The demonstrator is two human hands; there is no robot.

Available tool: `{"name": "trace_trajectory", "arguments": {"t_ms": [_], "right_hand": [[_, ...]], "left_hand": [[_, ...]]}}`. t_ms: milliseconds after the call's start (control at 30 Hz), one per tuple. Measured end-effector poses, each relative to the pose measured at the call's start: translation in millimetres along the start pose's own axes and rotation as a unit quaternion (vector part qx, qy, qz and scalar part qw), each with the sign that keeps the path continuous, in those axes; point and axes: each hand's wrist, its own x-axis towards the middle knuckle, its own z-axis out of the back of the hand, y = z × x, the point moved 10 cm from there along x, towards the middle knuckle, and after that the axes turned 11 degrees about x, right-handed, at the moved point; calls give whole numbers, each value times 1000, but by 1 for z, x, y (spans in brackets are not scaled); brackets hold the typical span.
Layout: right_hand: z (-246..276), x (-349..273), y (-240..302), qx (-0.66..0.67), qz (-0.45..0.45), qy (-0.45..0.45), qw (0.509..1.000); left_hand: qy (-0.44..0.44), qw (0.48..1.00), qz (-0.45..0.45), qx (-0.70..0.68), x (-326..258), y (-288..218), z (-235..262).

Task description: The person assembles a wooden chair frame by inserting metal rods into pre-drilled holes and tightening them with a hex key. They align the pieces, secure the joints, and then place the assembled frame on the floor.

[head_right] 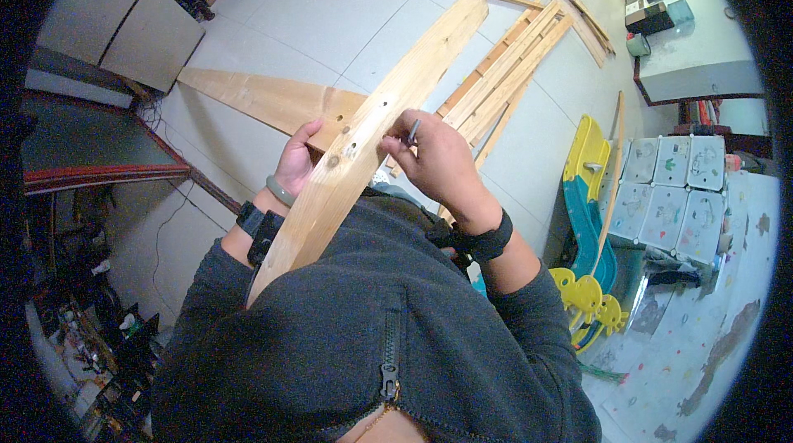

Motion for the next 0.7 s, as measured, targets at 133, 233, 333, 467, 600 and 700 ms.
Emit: {"name": "trace_trajectory", "arguments": {"t_ms": [133,233,333,467,600,700], "right_hand": [[5,1,-5,7,-34,-26,999],[-5,-2,-27,-49,-149,56,986],[5,1,1,17,-9,2,1000],[-2,-1,-11,-26,-66,29,997],[-2,-4,-4,-73,-31,43,996],[17,-11,15,-65,58,-13,996]], "left_hand": [[-14,1000,-6,4,-1,-2,-1],[-9,1000,-11,-4,-4,-4,-5],[-1,1000,-8,-13,-5,-3,-9],[-27,1000,5,-4,-4,0,-4],[-10,1000,-15,-3,-4,-4,-5],[-3,1000,-14,1,-3,-5,-5]]}}
